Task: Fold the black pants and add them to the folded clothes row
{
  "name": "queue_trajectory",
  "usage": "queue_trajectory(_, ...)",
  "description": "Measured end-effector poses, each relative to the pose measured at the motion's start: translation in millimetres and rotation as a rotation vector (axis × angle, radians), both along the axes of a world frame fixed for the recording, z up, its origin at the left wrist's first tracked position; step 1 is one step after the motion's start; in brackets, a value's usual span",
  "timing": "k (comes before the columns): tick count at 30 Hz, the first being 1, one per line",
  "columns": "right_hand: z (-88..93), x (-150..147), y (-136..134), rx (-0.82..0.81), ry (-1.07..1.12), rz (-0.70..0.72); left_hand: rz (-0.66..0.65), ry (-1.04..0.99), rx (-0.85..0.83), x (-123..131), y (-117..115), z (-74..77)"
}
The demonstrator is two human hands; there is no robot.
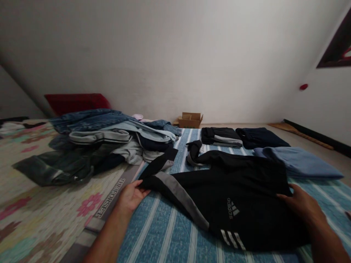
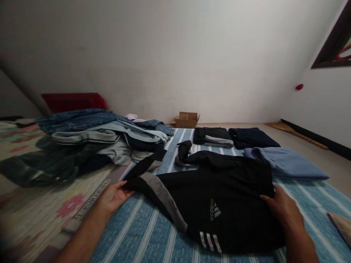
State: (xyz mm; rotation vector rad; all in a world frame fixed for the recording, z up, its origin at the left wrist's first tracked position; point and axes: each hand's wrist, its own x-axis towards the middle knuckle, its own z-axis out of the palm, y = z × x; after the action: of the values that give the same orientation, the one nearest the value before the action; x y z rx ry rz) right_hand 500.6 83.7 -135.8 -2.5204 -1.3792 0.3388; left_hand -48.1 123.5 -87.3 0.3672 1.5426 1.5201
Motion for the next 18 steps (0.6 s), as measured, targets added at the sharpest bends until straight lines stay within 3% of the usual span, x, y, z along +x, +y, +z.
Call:
queue_trajectory(4, 6.9, -5, -6, -0.054, -0.021, -0.038, 0.002, 0.23, -0.021, -2, -2, -3.2)
queue_trajectory(7, 16.3, -19, -12, -0.087, -0.088, -0.091, 0.029, 0.476, 0.0, 0, 5, 2.4)
queue_trajectory(9, 23.0, -35, -14, -0.023, -0.191, -0.086, -0.006, 0.62, 0.028, 5, 11, 8.1)
queue_trajectory(11, 29.4, -60, -14, 0.12, -0.263, 0.029, -0.066, 0.72, 0.047, 11, 18, 12.1)
queue_trajectory(13, 35.5, -92, -13, 0.24, -0.198, 0.215, -0.122, 0.776, 0.038, 18, 25, 12.6)
queue_trajectory(15, 42.0, -131, -13, 0.254, 0.009, 0.371, -0.161, 0.793, 0.016, 22, 33, 10.3)
queue_trajectory(18, 51.8, -192, -16, 0.083, 0.402, 0.67, -0.18, 0.761, 0.014, 19, 47, 6.9)
